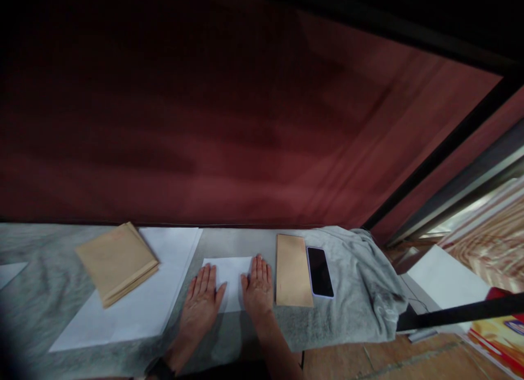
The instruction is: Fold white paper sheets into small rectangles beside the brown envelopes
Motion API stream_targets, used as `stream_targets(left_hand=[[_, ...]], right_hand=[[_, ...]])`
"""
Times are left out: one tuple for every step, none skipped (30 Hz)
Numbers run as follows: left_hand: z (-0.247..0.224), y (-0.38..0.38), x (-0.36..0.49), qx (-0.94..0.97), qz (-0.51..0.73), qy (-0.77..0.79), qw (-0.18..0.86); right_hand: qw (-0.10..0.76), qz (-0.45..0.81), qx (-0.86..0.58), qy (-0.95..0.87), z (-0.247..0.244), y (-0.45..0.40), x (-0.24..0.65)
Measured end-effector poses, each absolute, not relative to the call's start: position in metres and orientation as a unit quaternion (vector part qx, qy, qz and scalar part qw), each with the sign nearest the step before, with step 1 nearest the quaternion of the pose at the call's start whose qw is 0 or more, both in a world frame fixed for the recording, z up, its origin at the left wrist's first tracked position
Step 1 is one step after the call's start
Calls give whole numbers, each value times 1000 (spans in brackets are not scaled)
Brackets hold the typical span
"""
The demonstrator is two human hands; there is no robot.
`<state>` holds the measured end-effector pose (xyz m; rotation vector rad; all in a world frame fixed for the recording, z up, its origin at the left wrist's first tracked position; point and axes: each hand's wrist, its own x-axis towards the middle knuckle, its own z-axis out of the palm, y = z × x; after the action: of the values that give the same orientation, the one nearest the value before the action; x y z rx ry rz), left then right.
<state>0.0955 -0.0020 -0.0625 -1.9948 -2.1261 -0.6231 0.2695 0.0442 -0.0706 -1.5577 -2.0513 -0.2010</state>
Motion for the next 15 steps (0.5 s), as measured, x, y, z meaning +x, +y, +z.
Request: stream_targets(left_hand=[[-62, -2, 95, -665, -210, -711, 84], [-63, -2, 93, -664, -214, -711, 87], [-64, -3, 91, -662, -219, -711, 89], [-66, -4, 89, -661, -224, -710, 89], [-68, -6, 87, -659, -231, -710, 88], [-71, -9, 85, -657, -239, -710, 85], [-74, -12, 84, -655, -248, -709, 80], [-78, -16, 83, -653, -259, -708, 72], [-80, -20, 82, -649, -273, -708, 59], [-82, -23, 82, -642, -289, -709, 42], [-81, -26, 82, -633, -305, -711, 20], [-79, -27, 81, -621, -320, -716, -7], [-75, -27, 80, -606, -332, -722, -37], [-70, -26, 79, -588, -341, -730, -70], [-63, -22, 77, -570, -350, -736, -103]], right_hand=[[271, -76, -579, -765, -70, 44, 272], [267, -77, -579, -766, -70, 43, 274], [265, -78, -579, -767, -70, 42, 277], [265, -78, -580, -766, -69, 41, 279], [267, -78, -583, -764, -68, 38, 281], [271, -75, -584, -761, -67, 34, 282], [277, -69, -585, -759, -66, 28, 282], [280, -58, -582, -761, -65, 20, 282], [281, -44, -574, -768, -64, 10, 281], [278, -26, -557, -782, -63, 0, 279], [269, -7, -534, -802, -63, -10, 277], [264, 7, -515, -815, -63, -20, 274], [261, 18, -505, -823, -63, -29, 272], [257, 28, -502, -825, -63, -35, 270], [255, 36, -503, -825, -63, -40, 268]])
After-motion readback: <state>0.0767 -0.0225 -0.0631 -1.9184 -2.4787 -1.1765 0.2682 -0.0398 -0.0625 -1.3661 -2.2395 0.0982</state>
